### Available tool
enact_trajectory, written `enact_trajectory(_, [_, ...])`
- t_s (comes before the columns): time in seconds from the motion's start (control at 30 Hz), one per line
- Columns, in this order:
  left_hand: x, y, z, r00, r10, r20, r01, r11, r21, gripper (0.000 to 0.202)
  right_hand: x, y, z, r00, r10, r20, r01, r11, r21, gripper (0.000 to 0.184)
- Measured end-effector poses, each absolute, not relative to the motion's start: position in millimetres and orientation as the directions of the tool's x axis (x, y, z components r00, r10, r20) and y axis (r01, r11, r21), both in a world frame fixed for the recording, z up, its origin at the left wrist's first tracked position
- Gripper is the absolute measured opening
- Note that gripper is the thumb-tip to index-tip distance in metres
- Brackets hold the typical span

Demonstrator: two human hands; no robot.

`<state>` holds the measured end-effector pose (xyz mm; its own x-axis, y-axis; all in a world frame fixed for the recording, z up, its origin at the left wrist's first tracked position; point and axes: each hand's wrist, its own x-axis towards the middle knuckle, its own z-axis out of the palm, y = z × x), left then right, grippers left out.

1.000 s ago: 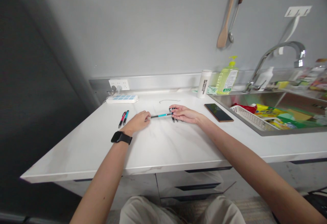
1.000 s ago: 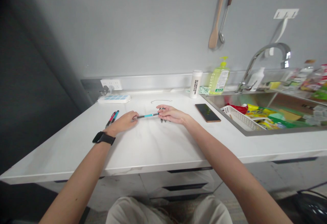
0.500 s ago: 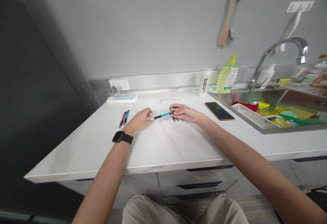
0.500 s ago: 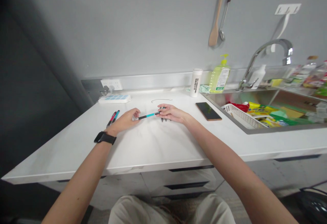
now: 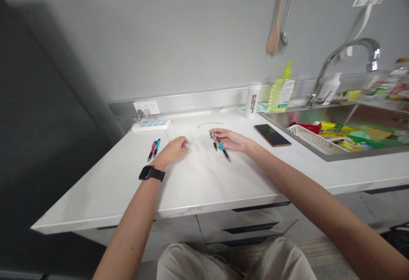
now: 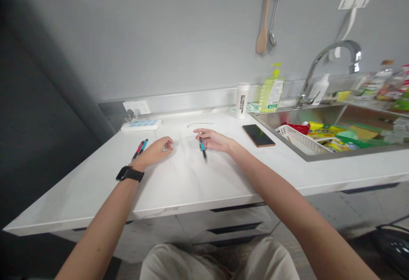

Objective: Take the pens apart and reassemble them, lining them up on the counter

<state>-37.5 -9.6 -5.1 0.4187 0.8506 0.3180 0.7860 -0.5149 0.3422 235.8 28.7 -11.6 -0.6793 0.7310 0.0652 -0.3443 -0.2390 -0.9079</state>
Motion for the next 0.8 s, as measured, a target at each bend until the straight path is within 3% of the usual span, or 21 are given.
enact_trajectory(0.1, [-37.0,-10.3,-4.1,0.419,0.853,0.312,0.786,-0.513,0.345,0.019,234.8,27.7,-10.5,-0.711,0.702,0.02,-0.327,-0.306,-0.894,0.024])
enact_trajectory(0.4, [-33.6,-13.4,-0.9,0.408,0.862,0.302,0.783,-0.5,0.371,0.019,227.9,22.0,-8.9,-0.681,0.731,-0.036,-0.288,-0.313,-0.905,0.012])
enact_trajectory(0.6, [-19.8,-25.9,9.2,0.444,0.837,0.32,0.669,-0.548,0.502,0.05,221.7,19.8,-4.4,-0.524,0.85,-0.063,-0.327,-0.269,-0.906,0.011])
enact_trajectory(0.8, [-23.2,-22.0,13.3,0.314,0.793,0.522,0.702,-0.564,0.435,0.025,219.7,21.5,-4.4,-0.451,0.892,-0.031,-0.312,-0.19,-0.931,0.013])
